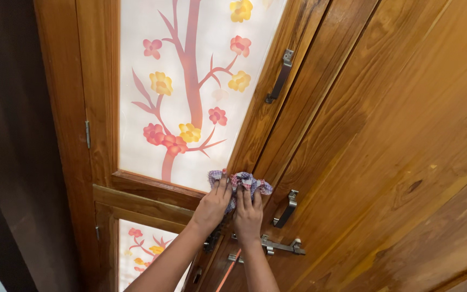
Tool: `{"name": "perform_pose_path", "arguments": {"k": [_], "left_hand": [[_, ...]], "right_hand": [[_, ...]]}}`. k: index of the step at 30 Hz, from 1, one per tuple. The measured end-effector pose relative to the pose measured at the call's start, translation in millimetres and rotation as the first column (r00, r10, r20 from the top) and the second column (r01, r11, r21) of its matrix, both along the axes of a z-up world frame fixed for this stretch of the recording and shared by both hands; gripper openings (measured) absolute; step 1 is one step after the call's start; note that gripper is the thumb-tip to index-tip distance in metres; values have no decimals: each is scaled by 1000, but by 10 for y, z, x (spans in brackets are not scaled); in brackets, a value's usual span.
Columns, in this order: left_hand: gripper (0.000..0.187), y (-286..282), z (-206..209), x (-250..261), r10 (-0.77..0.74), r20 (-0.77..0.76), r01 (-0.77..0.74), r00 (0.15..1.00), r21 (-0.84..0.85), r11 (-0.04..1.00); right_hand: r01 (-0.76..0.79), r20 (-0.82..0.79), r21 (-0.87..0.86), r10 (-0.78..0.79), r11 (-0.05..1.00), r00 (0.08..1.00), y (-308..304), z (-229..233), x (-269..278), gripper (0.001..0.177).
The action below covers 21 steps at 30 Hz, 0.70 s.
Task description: The person wipes the frosted glass panels and the wooden frame of an interior door using a cloth. They then move the cloth to wipe the metal handle and the sliding latch mechanism.
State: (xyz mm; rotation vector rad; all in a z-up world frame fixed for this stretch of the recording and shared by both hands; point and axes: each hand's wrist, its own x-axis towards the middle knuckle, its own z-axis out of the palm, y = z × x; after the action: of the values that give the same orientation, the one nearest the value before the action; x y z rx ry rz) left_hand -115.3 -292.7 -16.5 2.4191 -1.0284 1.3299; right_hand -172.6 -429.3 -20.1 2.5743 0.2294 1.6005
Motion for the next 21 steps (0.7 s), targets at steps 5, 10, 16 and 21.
{"name": "perform_pose_path", "arguments": {"k": [5,10,16,21], "left_hand": [[55,65,-96,-56,-7,-86,9,996,23,1000],[47,157,44,-125,-165,-269,139,949,-113,984],[16,550,490,-399,-310,-507,199,804,-262,944],[38,664,810,-636,-435,-245,302,867,-436,848]], "right_hand": [[6,-79,40,-3,999,997,156,44,-174,44],[-19,-131,149,39,989,991,393,372,-366,43],[178,-346,501,7,847,938,539,680,-508,23],[-37,24,444,30,895,999,702,757,-594,55]]}}
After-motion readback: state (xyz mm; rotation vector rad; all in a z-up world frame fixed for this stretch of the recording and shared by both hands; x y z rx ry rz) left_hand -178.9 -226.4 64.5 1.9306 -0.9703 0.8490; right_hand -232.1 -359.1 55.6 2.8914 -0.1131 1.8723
